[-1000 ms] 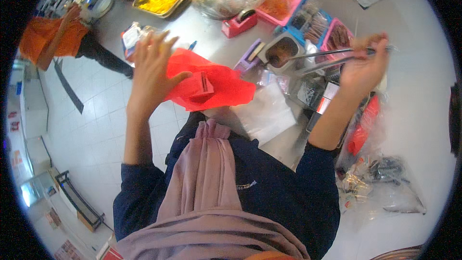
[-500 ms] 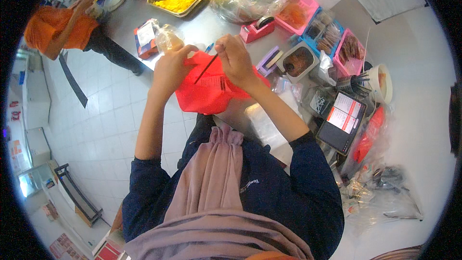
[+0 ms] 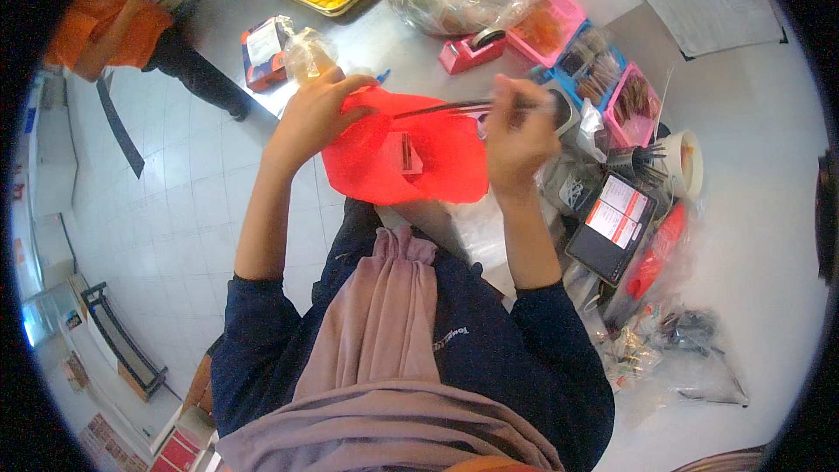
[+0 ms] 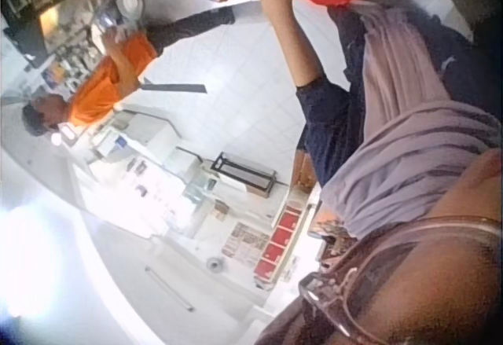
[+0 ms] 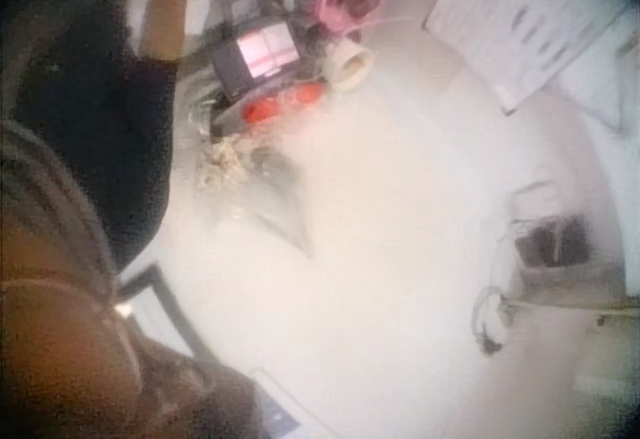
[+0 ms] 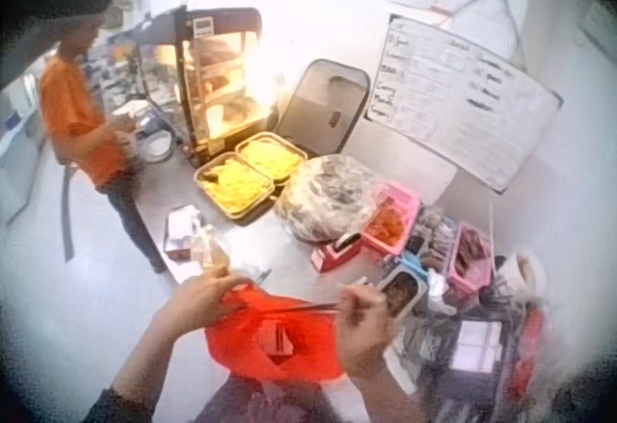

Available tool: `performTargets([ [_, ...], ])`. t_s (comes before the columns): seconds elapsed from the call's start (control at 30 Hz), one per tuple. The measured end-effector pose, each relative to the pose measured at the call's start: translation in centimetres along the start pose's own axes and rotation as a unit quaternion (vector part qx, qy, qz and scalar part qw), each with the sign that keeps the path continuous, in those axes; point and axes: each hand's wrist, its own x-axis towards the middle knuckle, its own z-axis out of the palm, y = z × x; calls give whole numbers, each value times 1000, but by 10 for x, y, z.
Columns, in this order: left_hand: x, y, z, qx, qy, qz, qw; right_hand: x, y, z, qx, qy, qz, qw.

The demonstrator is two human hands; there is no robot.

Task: The person assembles a takeaway order by scooping yellow rice into a plastic container, cutting open a bag of orange slices, and placing items into a red reusable bag. They also handle a small box and a plastic bag containing a green liquid, arranging everything for handover.

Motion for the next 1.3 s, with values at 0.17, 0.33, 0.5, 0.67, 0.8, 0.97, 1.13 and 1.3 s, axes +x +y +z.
performTargets([
  [0.17,-2,-13,2,-31,-10,12,999,-6,2,-3,26,-19,-14,999],
  [0.33,8,-5,14,-92,50,15,994,-49,-10,58,84,-274,-192,939],
  [0.5,27,14,12,-58,72,16,996,-142,64,141,354,-503,200,762],
  [0.67,-5,43,-4,44,200,18,979,-96,27,100,207,-543,239,778],
  [0.8,-23,33,18,-154,422,2,894,-116,42,78,237,-443,342,794],
  [0.97,-53,-143,188,-448,275,-367,767,-123,47,94,378,-442,297,757],
  [1.13,-80,-82,236,-568,84,-306,760,-127,50,105,401,-480,301,720],
  [1.3,-87,-58,218,-758,28,-282,588,-126,43,105,380,-501,285,724],
])
